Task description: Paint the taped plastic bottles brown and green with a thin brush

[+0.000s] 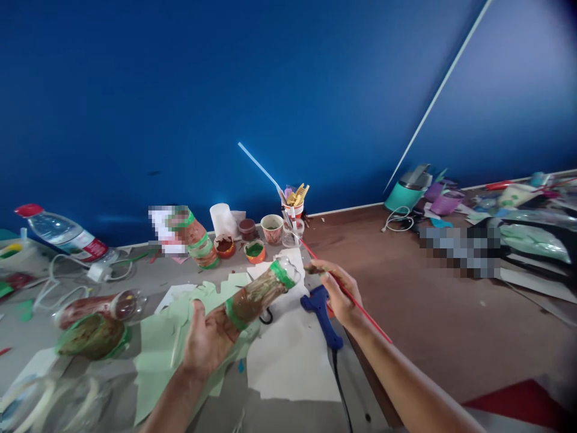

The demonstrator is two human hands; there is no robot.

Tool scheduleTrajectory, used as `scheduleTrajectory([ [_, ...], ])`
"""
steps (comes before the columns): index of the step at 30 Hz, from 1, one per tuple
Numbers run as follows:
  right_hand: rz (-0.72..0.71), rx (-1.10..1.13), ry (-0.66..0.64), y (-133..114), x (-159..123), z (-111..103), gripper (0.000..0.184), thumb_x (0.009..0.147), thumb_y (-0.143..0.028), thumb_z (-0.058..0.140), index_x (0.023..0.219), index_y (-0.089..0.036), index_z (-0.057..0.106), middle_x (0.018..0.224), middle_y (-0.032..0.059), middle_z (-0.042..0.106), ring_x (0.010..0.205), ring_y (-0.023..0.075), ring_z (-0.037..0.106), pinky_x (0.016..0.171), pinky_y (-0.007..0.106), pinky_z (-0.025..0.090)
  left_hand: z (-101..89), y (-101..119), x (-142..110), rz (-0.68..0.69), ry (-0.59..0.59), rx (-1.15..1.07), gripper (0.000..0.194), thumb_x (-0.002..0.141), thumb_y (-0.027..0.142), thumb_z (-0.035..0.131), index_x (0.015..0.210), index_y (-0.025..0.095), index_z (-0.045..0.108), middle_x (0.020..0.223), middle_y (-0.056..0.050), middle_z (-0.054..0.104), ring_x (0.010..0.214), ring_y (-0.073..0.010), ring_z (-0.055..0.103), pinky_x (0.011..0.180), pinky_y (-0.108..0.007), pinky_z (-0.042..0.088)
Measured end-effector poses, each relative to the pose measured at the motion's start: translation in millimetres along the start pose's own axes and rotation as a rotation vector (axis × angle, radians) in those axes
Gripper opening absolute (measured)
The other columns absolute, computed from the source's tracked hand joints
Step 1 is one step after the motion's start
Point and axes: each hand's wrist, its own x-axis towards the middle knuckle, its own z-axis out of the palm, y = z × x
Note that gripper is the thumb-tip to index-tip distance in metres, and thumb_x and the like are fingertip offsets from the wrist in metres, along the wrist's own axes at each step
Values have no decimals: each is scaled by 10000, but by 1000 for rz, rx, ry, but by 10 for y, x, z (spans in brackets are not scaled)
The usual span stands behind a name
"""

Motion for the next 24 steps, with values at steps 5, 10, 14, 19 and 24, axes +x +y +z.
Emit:
scheduleTrajectory([
  [5,-60,-140,-141,-73,-11,21,405,918,-442,563,1263,-238,617,1274,103,663,1185,280,606,1008,414,460,112,-30,-6,-39,-50,28,777,924,672,267,1248,75,645,1258,-199,652,1337,-375,449,1140,-552,288],
  [10,-69,-207,-217,-79,-6,60,422,914,-445,561,1282,-243,608,1278,104,660,1202,275,600,1011,401,471,162,-40,4,-24,-44,62,738,902,678,348,1209,91,675,1277,-205,640,1354,-402,417,1137,-585,270],
  [14,-58,-205,-214,-42,0,50,420,914,-432,567,1288,-244,603,1292,105,653,1199,273,602,1018,413,466,185,-46,-8,-49,-72,67,714,887,676,404,1220,101,666,1303,-204,623,1350,-409,420,1134,-589,270],
  [19,-39,-196,-243,-44,0,45,411,907,-451,577,1258,-243,620,1269,101,667,1173,279,618,994,408,482,162,-44,-34,-65,-81,92,682,874,651,471,1194,84,675,1282,-194,640,1361,-390,409,1150,-528,274],
  [24,-39,-199,-217,-3,-8,55,407,908,-495,557,1213,-235,627,1192,90,692,1086,264,649,939,369,500,141,-23,-56,-107,-113,163,497,903,452,554,1236,97,652,1328,-151,618,1400,-349,357,1152,-449,300],
])
